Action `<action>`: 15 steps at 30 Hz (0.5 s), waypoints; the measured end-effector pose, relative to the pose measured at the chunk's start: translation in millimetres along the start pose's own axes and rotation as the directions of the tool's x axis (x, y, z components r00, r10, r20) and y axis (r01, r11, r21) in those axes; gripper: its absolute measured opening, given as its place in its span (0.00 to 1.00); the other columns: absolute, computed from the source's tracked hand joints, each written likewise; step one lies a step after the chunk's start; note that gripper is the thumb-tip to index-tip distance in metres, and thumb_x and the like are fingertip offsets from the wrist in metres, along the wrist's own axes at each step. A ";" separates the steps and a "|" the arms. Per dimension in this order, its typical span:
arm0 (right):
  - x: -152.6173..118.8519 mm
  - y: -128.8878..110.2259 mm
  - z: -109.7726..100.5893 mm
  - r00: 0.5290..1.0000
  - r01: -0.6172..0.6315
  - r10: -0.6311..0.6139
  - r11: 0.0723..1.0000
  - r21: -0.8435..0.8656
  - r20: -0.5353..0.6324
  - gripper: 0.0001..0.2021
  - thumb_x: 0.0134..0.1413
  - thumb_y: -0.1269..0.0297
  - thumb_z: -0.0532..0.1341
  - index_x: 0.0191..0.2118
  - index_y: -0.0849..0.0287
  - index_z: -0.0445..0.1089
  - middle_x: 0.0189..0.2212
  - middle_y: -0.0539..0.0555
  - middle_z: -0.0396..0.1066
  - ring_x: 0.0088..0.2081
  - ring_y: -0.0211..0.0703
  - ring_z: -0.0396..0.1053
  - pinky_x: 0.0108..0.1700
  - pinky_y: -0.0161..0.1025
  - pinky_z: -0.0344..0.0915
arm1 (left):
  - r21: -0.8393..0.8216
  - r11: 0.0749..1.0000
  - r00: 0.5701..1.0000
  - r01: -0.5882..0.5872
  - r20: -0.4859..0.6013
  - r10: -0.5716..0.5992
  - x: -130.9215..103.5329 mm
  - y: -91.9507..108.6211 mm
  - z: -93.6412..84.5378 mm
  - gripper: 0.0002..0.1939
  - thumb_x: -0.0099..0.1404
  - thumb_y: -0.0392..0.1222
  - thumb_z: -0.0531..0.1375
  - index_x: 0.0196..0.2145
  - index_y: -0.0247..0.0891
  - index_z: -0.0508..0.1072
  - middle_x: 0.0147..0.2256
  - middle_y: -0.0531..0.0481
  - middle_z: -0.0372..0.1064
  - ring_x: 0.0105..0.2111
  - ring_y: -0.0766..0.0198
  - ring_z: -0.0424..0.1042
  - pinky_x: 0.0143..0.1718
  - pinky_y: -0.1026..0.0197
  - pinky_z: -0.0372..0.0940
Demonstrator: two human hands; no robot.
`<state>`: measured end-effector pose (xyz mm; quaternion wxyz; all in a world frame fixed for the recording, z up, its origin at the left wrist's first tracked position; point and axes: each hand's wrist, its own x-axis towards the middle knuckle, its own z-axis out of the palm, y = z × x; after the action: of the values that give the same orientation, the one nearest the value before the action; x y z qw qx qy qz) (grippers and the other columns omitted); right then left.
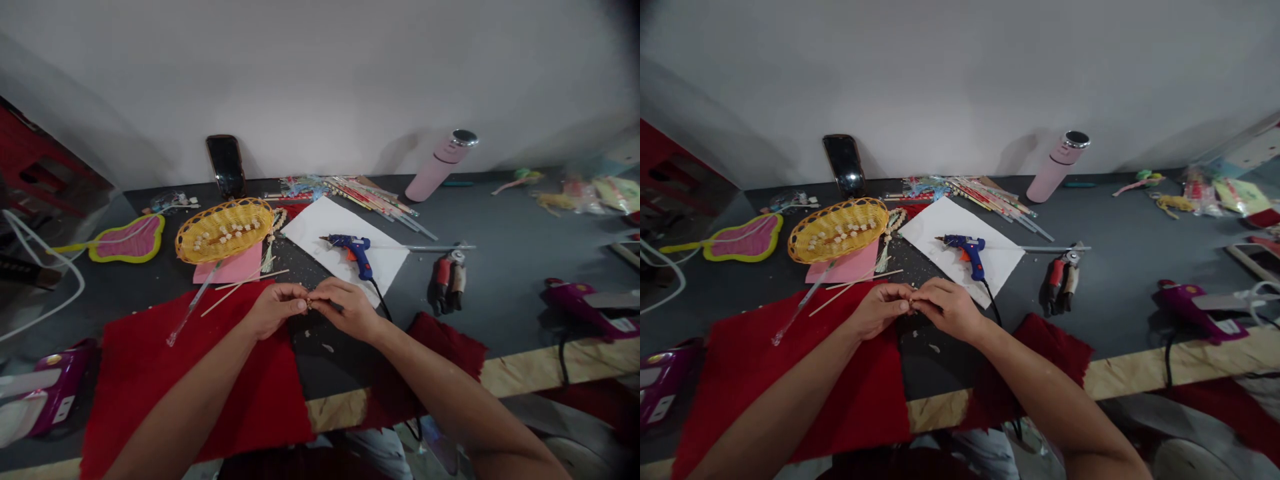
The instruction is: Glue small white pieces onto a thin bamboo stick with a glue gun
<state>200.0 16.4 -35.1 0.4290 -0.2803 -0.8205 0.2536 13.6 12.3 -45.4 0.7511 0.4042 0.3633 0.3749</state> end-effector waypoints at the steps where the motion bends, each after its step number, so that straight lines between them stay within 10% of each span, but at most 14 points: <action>1: -0.3 0.4 0.1 1.000 0.004 -0.004 1.000 -0.004 -0.002 0.08 0.55 0.70 0.58 0.41 0.57 0.69 0.32 0.55 0.71 0.35 0.38 0.69 0.37 0.36 0.69 | 0.007 1.000 1.000 -0.008 0.009 0.008 -0.1 -0.1 0.0 0.10 0.49 0.40 0.67 0.27 0.32 0.74 0.26 0.50 0.67 0.27 0.69 0.63 0.31 0.65 0.56; 15: -1.0 0.6 1.1 0.999 0.019 -0.017 0.999 -0.043 0.042 0.11 0.55 0.72 0.56 0.44 0.57 0.67 0.35 0.56 0.70 0.36 0.39 0.69 0.36 0.36 0.69 | 0.058 0.998 0.999 -0.034 -0.020 0.035 0.6 -0.9 2.3 0.09 0.51 0.41 0.65 0.26 0.32 0.73 0.26 0.50 0.66 0.27 0.69 0.62 0.32 0.65 0.57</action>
<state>199.6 15.9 -36.6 0.4078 -0.2769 -0.8371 0.2374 16.1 11.7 -45.3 0.7285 0.4280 0.3751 0.3814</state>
